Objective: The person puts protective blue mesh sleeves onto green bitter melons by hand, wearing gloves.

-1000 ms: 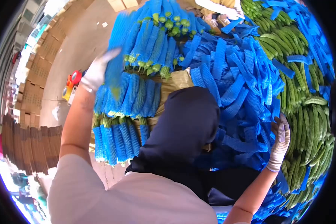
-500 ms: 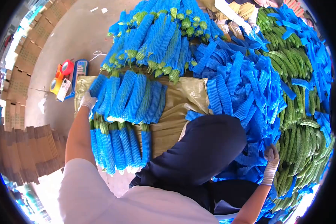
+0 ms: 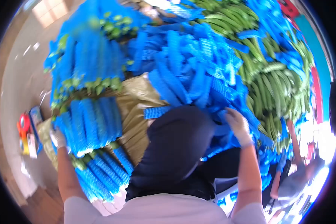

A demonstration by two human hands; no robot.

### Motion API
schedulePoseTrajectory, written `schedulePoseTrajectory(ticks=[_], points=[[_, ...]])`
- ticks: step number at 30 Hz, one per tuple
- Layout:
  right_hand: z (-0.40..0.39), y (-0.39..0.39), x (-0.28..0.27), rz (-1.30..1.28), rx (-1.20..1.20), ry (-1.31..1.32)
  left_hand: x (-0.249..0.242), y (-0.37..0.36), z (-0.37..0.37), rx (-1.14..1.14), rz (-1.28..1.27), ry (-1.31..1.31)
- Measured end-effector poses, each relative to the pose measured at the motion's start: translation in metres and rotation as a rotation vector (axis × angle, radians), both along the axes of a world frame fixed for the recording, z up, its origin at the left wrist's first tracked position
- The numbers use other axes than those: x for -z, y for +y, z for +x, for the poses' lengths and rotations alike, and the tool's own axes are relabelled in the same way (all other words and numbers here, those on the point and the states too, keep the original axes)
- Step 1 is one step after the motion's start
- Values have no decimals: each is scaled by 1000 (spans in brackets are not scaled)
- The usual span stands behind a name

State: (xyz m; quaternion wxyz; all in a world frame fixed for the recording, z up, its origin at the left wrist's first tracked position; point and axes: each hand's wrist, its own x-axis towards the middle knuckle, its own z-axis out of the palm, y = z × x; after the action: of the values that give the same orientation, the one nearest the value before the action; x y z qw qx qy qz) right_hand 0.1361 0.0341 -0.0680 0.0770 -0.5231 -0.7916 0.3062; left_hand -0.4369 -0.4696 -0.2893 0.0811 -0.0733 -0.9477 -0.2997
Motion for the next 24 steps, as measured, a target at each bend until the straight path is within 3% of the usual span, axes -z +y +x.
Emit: schedulePoseTrajectory(ticks=[1,3,5,7,10,11,13,14,16,20,21,23,24], points=[[-25,-7,-6,-34,-70,-119,-5,9,-14,60,115,68],[-35,-1,47,167,-351,-74,-47,58,-9,119,410,-110],[-62,1,79,145,-333,-146,-96,119,16,252,675,-194],[-86,9,111,-24,-215,-158,-144,168,45,559,557,46],[-106,20,141,-79,-135,8,-235,249,134,801,535,-5],[-108,23,136,-64,-131,107,-248,268,148,1029,597,-10],[-103,28,91,-54,-114,440,-296,302,202,1140,507,-12],[-101,23,57,-267,-14,744,-310,316,224,1186,542,-142],[-77,30,14,-469,-65,1103,-322,346,253,1321,486,-227],[-31,23,-53,-549,53,1259,-343,407,323,1654,100,-398],[-23,23,-56,-630,92,1364,-327,424,340,1730,175,-248],[-10,24,-60,-721,116,1516,-322,449,381,1675,433,-244],[-4,23,-57,-679,125,1512,-321,461,394,1695,430,-236]])
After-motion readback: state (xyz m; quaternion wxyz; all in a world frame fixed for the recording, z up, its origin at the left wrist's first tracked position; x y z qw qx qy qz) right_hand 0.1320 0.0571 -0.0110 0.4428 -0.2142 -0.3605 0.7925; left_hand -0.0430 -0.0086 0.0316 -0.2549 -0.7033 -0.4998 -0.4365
